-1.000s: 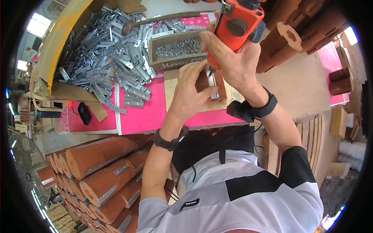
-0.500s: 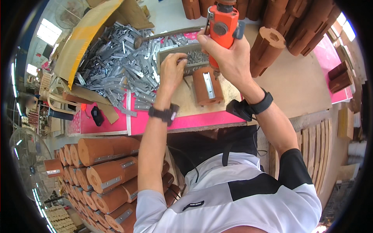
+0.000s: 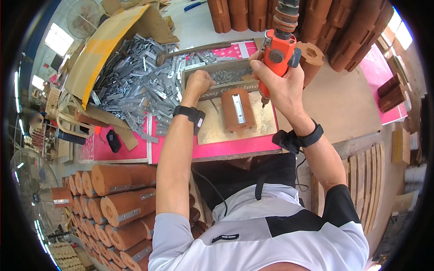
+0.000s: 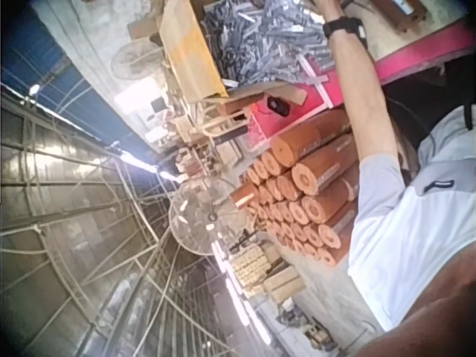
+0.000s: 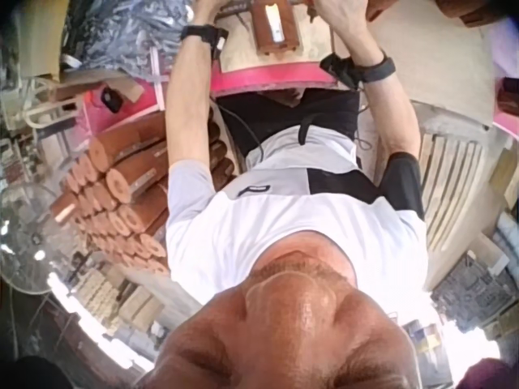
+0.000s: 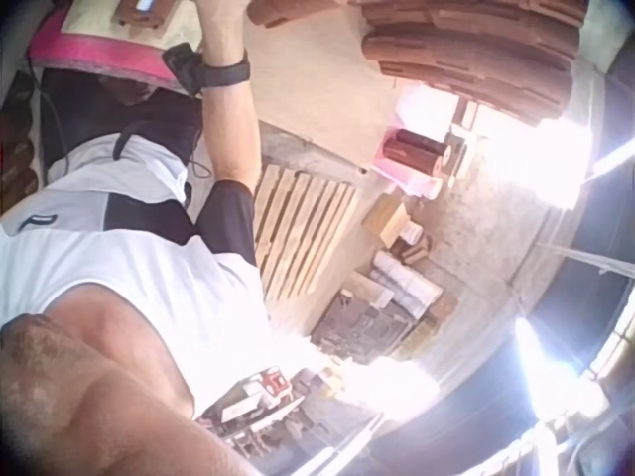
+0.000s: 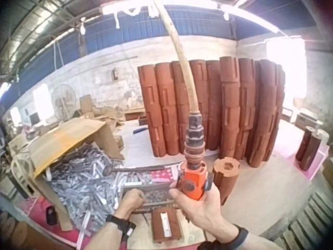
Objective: Drilling screws into metal brackets on cylindrical wooden blocks using a pneumatic drill.
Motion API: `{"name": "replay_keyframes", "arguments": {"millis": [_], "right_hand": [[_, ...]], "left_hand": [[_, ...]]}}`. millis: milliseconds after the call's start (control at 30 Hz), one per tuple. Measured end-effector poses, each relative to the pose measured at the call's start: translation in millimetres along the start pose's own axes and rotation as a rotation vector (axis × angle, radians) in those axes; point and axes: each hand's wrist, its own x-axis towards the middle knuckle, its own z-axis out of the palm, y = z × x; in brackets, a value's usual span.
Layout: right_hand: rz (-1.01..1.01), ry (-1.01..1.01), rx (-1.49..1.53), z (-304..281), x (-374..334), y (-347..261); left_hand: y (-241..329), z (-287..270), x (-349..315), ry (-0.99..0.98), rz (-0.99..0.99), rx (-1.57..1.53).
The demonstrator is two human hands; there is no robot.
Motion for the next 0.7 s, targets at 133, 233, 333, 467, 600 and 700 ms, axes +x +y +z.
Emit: {"name": "replay_keyframes", "arguments": {"millis": [133,233,333,467,600,700], "right_hand": [[0.029,0.028,0.067,6,0,-3],[0.002,0.034,0.044,8,1,-7],[-0.002,0.034,0.060,10,2,-10],[0.032,0.002,0.068,15,5,-17],[-0.091,-0.015,0.127,30,5,-14],[-0.102,-0.044,0.109,37,5,-16]], "left_hand": [[-5,3,-9,0.199,0.099,-0.268],[-10,0,-18,0.241,0.147,-0.549],[-5,-4,-47,0.278,0.197,-0.741],[16,-8,-112,0.225,0.179,-0.922],[10,11,-150,0.117,0.216,-0.981],[12,22,-166,0.043,0.224,-1.056]]}}
